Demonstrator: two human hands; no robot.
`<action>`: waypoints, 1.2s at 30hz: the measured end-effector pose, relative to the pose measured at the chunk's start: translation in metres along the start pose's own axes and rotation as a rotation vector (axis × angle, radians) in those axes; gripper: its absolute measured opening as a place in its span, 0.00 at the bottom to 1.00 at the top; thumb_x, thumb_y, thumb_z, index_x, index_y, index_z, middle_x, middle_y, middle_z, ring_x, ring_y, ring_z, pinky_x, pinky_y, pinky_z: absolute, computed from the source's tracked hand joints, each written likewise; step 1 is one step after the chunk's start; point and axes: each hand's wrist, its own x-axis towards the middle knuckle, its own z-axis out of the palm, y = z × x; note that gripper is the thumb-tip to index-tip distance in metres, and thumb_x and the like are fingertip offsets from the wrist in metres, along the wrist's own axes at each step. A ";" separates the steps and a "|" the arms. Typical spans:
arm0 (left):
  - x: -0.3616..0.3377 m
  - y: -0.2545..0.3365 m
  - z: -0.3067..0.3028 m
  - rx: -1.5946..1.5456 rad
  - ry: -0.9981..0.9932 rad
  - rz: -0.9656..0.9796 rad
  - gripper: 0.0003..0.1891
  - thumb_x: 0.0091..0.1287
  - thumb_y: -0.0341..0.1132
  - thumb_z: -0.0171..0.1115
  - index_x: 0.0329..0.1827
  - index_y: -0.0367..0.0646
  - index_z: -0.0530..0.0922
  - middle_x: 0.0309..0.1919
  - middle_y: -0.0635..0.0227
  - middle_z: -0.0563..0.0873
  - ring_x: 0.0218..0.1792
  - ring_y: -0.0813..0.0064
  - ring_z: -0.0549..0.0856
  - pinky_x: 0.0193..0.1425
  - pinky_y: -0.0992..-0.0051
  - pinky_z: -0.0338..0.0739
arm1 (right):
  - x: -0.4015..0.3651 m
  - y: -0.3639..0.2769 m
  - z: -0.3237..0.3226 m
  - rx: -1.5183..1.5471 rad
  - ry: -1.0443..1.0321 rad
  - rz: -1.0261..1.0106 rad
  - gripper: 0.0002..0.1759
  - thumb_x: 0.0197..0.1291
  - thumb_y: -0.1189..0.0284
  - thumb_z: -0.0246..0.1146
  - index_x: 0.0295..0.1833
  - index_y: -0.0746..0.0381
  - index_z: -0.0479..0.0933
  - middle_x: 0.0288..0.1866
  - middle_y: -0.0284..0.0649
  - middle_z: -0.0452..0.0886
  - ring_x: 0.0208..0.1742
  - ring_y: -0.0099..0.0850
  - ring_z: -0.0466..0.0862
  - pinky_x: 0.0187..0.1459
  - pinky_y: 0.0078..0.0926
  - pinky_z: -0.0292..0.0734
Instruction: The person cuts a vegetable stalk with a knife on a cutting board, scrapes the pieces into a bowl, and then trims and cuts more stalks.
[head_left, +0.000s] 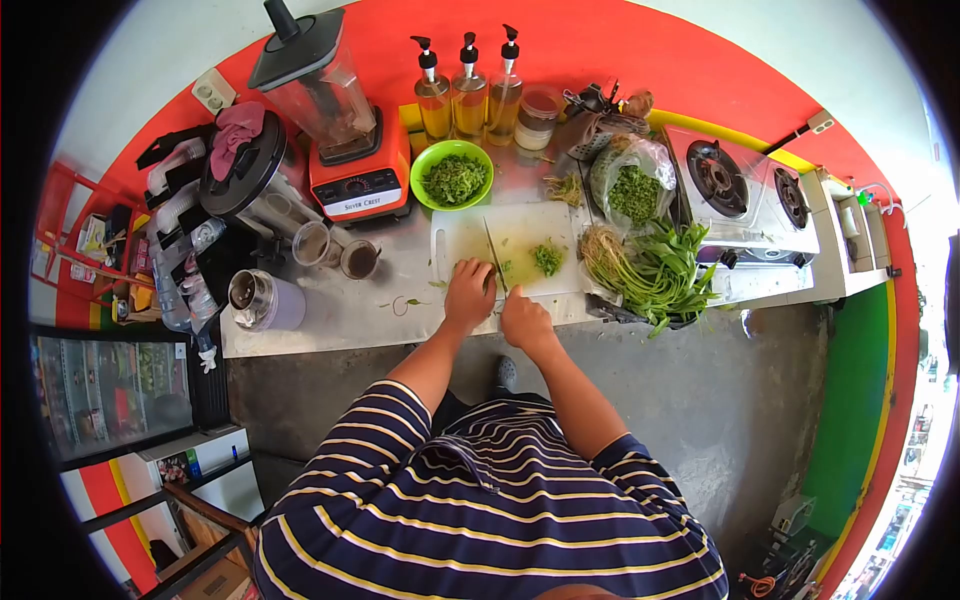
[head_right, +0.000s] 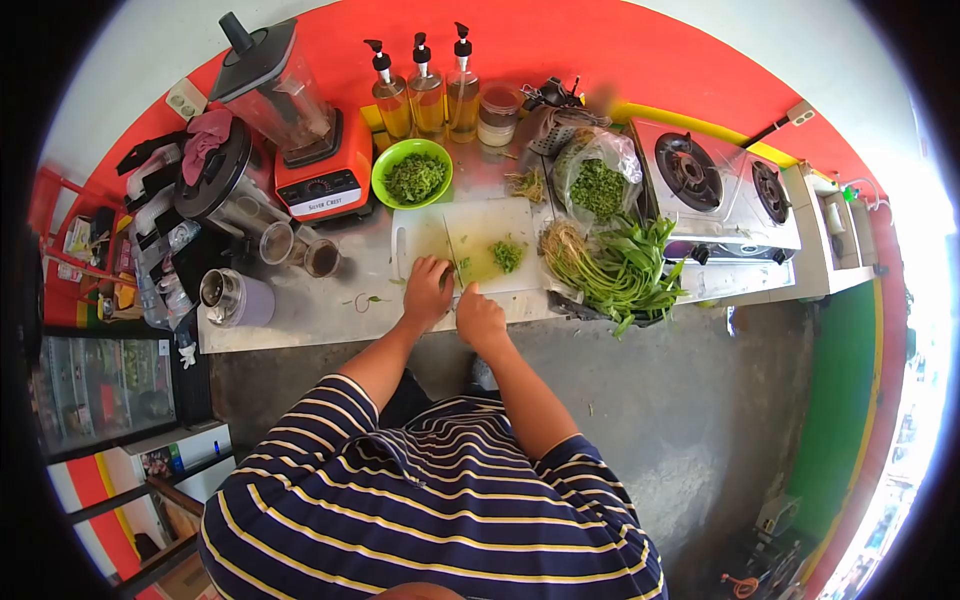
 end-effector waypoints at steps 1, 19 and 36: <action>0.000 0.000 0.000 -0.001 -0.002 -0.003 0.07 0.62 0.28 0.62 0.42 0.39 0.79 0.40 0.59 0.80 0.46 0.53 0.77 0.51 0.57 0.75 | -0.005 0.000 0.004 -0.033 0.006 0.002 0.16 0.67 0.73 0.55 0.55 0.70 0.65 0.43 0.58 0.87 0.47 0.55 0.88 0.50 0.45 0.85; -0.001 -0.001 0.001 -0.019 0.032 0.044 0.06 0.62 0.27 0.63 0.42 0.38 0.80 0.36 0.59 0.81 0.44 0.54 0.78 0.51 0.59 0.74 | 0.014 0.005 -0.004 -0.043 0.035 -0.017 0.14 0.66 0.73 0.56 0.53 0.68 0.66 0.42 0.57 0.87 0.45 0.53 0.89 0.48 0.46 0.85; -0.009 -0.002 -0.014 0.145 -0.053 -0.008 0.09 0.64 0.31 0.64 0.46 0.45 0.83 0.39 0.66 0.79 0.46 0.61 0.78 0.51 0.62 0.71 | 0.009 0.003 -0.007 -0.007 -0.010 -0.036 0.16 0.65 0.73 0.56 0.53 0.70 0.66 0.43 0.59 0.86 0.46 0.53 0.89 0.47 0.45 0.86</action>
